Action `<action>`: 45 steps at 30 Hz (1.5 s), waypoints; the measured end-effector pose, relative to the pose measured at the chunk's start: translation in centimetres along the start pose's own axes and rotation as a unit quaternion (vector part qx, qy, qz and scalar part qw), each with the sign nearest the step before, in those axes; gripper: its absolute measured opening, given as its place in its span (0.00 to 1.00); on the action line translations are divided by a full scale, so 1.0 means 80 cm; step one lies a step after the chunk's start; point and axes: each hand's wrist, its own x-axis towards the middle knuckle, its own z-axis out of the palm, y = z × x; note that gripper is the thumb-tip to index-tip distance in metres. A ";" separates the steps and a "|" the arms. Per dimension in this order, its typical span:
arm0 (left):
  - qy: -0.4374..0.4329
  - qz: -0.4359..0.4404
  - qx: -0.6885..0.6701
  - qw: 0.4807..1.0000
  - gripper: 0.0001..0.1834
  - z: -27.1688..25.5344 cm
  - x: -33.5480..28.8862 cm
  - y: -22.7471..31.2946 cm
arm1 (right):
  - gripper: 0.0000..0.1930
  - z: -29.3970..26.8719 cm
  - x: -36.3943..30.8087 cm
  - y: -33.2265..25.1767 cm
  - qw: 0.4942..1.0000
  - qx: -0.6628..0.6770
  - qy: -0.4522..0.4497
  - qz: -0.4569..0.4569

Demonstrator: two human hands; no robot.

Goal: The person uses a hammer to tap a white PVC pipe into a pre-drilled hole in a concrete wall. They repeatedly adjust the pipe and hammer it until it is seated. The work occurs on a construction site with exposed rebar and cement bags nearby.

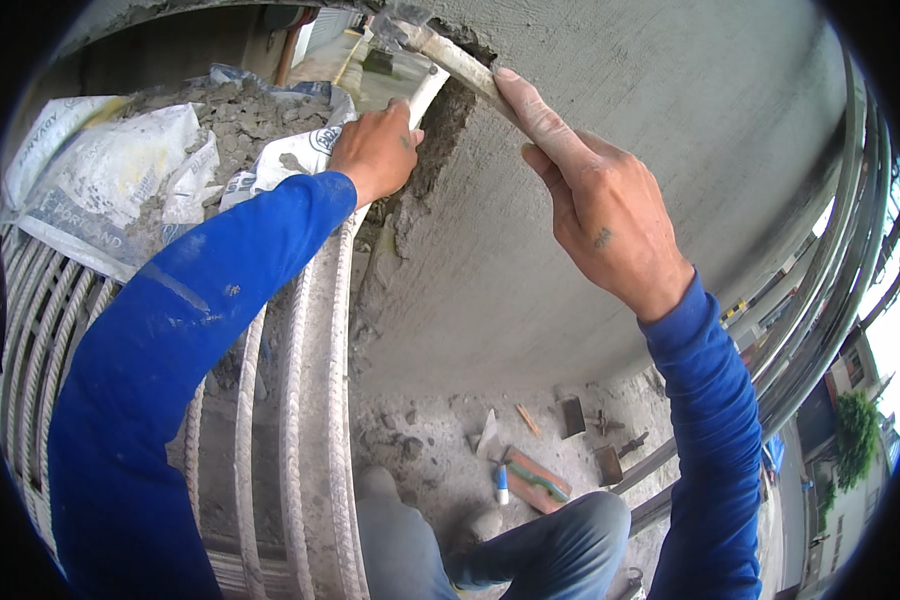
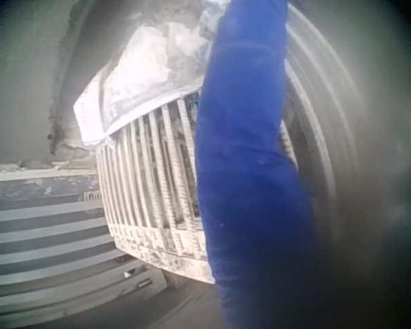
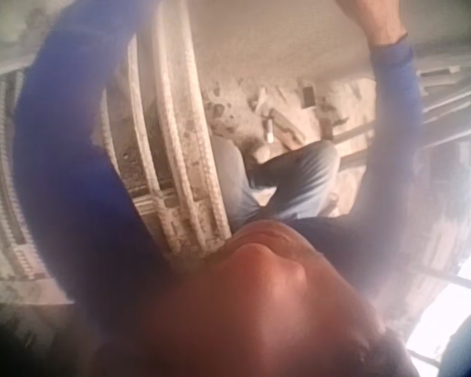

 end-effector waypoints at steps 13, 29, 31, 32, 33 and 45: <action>-0.009 0.017 -0.013 1.000 0.16 0.002 -0.002 0.001 | 0.34 -0.004 -0.009 0.004 0.999 -0.018 0.014 -0.031; -0.005 0.042 -0.004 0.999 0.19 0.001 0.008 0.000 | 0.38 0.041 -0.030 0.043 0.990 -0.071 -0.085 0.082; -0.017 0.026 0.001 1.000 0.19 0.002 0.003 -0.004 | 0.37 0.039 -0.025 0.023 0.998 -0.006 -0.031 0.051; -0.015 0.033 0.004 0.999 0.19 0.000 0.002 -0.009 | 0.36 0.042 -0.024 0.020 1.000 0.004 0.010 0.017; -0.019 0.024 -0.014 0.999 0.18 -0.004 0.001 -0.003 | 0.36 0.038 -0.030 0.013 0.999 0.007 0.046 -0.011; -0.039 -0.037 -0.034 0.998 0.19 0.005 0.000 0.012 | 0.30 0.038 -0.061 0.001 0.998 0.006 0.062 0.012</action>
